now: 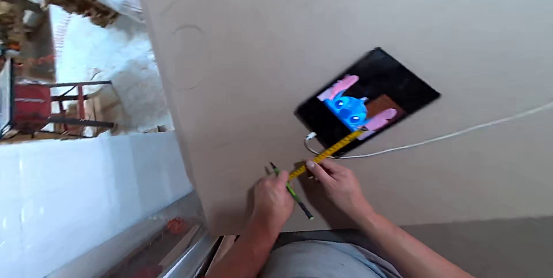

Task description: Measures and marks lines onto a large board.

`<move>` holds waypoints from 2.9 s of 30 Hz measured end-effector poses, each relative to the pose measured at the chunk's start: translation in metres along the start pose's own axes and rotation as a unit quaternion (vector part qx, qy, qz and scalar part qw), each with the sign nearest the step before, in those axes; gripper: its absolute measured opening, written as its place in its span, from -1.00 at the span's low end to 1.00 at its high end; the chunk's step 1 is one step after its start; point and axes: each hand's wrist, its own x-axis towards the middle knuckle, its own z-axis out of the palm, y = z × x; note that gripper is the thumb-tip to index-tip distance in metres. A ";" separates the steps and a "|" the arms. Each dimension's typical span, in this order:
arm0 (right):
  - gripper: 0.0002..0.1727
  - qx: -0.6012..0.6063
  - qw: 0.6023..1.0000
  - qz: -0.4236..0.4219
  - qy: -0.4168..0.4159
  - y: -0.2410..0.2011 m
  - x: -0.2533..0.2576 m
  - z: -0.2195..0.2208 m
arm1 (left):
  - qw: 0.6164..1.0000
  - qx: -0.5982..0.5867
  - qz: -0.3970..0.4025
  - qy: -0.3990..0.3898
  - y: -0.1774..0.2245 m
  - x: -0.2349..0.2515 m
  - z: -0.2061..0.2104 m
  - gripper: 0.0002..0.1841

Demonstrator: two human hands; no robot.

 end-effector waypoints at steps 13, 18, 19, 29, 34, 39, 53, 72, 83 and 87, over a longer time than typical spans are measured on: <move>-0.53 0.272 0.961 0.002 -0.053 -0.014 -0.076 0.257 | 0.915 -0.392 0.091 0.034 -0.248 -0.126 -0.038 -0.42; -0.51 0.307 0.946 0.096 -0.047 -0.014 -0.112 0.351 | 0.935 -0.348 0.057 0.030 -0.370 -0.157 -0.056 -0.59; -0.51 0.310 0.944 0.103 -0.044 -0.016 -0.116 0.365 | 0.939 -0.335 0.069 0.027 -0.385 -0.153 -0.064 -0.61; -0.52 0.467 0.867 0.175 0.015 -0.042 -0.083 0.444 | 0.961 -0.159 0.225 -0.036 -0.427 -0.066 -0.109 -0.58; -0.54 0.514 0.839 0.156 0.089 -0.054 -0.045 0.478 | 0.933 -0.020 0.352 -0.075 -0.428 -0.017 -0.132 -0.53; -0.55 0.514 0.824 0.145 0.188 -0.068 -0.019 0.500 | 0.827 0.071 0.551 -0.090 -0.390 0.071 -0.143 -0.61; -0.63 0.533 0.660 0.173 0.500 -0.126 0.086 0.587 | 0.509 0.225 0.819 -0.137 -0.274 0.259 -0.136 -0.60; -0.74 0.440 0.578 0.287 0.625 -0.145 0.118 0.589 | 0.456 0.234 0.837 -0.191 -0.270 0.275 -0.137 -0.61; -0.73 0.415 0.612 0.313 0.596 -0.144 0.111 0.587 | 0.470 0.174 0.838 -0.216 -0.273 0.277 -0.136 -0.65; -0.74 0.414 0.622 0.328 0.578 -0.139 0.109 0.585 | 0.472 0.178 0.838 -0.206 -0.274 0.278 -0.135 -0.64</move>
